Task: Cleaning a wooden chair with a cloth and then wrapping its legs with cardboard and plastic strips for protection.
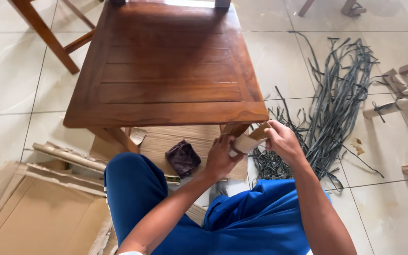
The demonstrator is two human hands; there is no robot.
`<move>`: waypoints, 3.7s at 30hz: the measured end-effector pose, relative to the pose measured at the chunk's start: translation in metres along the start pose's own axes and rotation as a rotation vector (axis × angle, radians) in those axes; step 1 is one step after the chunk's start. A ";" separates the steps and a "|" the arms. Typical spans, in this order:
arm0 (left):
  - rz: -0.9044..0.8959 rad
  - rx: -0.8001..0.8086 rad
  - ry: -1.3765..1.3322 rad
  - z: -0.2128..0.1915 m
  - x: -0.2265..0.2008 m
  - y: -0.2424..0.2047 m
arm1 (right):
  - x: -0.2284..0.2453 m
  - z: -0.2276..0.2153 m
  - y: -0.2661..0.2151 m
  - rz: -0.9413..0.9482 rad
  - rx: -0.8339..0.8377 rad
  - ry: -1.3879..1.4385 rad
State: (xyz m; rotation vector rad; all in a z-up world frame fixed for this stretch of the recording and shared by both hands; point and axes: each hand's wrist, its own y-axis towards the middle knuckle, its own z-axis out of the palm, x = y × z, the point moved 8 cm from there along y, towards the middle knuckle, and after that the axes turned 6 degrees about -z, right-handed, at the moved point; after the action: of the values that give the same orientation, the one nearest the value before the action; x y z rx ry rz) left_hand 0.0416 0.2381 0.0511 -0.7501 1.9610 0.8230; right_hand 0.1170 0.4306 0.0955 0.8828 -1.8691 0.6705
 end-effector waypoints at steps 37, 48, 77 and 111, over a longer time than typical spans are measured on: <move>-0.056 -0.121 -0.266 -0.006 0.050 0.011 | -0.067 0.101 0.023 -0.235 -0.184 0.089; -0.172 -0.006 0.121 0.002 0.112 -0.004 | -0.065 0.103 0.037 -0.123 0.065 0.218; -0.785 0.922 0.948 0.046 0.381 -0.156 | -0.068 0.109 0.029 -0.088 -0.147 0.239; -0.456 -0.289 0.307 -0.081 0.164 -0.044 | -0.039 0.105 0.025 -0.216 -0.103 0.263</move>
State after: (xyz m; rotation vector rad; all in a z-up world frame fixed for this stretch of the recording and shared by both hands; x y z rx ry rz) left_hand -0.0372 0.1179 -0.0697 -1.5062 1.8351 0.7457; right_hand 0.0550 0.3779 0.0146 0.8701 -1.5347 0.5248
